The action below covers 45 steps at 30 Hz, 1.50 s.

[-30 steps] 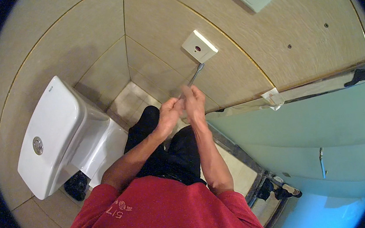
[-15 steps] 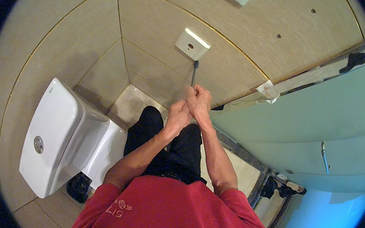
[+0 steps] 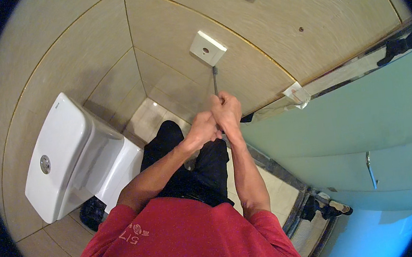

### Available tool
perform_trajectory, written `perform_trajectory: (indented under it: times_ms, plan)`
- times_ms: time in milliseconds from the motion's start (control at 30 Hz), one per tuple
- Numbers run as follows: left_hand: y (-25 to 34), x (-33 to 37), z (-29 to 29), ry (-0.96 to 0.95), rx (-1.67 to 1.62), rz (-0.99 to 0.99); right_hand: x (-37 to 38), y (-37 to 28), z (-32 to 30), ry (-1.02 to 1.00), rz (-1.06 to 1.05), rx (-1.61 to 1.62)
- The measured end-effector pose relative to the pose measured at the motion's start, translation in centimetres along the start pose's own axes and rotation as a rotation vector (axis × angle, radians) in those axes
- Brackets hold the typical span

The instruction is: The person uses a toothbrush to scrub the crevices of two wall-mounted electrical outlets in a bathroom. The person scrubs the edges and surfaces of each outlet in sequence.

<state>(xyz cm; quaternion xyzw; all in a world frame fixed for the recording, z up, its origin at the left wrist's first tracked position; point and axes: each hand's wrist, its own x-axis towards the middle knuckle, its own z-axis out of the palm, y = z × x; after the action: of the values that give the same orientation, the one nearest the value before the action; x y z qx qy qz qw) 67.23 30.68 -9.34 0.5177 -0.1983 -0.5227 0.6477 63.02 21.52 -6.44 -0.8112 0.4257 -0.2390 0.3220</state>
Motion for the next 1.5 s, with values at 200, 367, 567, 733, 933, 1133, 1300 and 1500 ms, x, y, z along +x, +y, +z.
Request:
perform_trajectory:
  times_ms: [200,367,567,733,933,1133,1300,1500]
  plan:
    - [0.3,-0.1,0.4,-0.041,-0.049,0.042,-0.5,1.4,-0.7,-0.222,0.232,0.559]
    - [1.1,-0.4,0.1,-0.024,-0.119,0.081,0.1,0.7,-0.8,-0.387,0.34,0.86]
    - [1.0,0.3,-1.1,-0.007,-0.214,0.192,0.9,-0.6,0.8,-0.346,0.367,0.914]
    - [-0.5,0.0,-0.5,-0.026,-0.11,0.082,-0.5,0.6,0.2,-0.277,0.403,0.95]
    - [-0.1,0.2,0.9,-0.025,-0.17,0.038,-0.1,1.0,-0.9,-0.259,0.389,0.86]
    - [0.8,0.1,-0.7,0.019,-0.215,0.143,0.6,-1.1,0.4,-0.301,0.385,0.88]
    - [0.3,-0.3,-0.5,0.013,-0.119,0.093,-0.2,-0.2,0.2,-0.284,0.412,0.926]
    - [-1.3,0.0,1.3,-0.03,-0.198,0.009,-1.0,1.2,-1.4,-0.265,0.413,0.904]
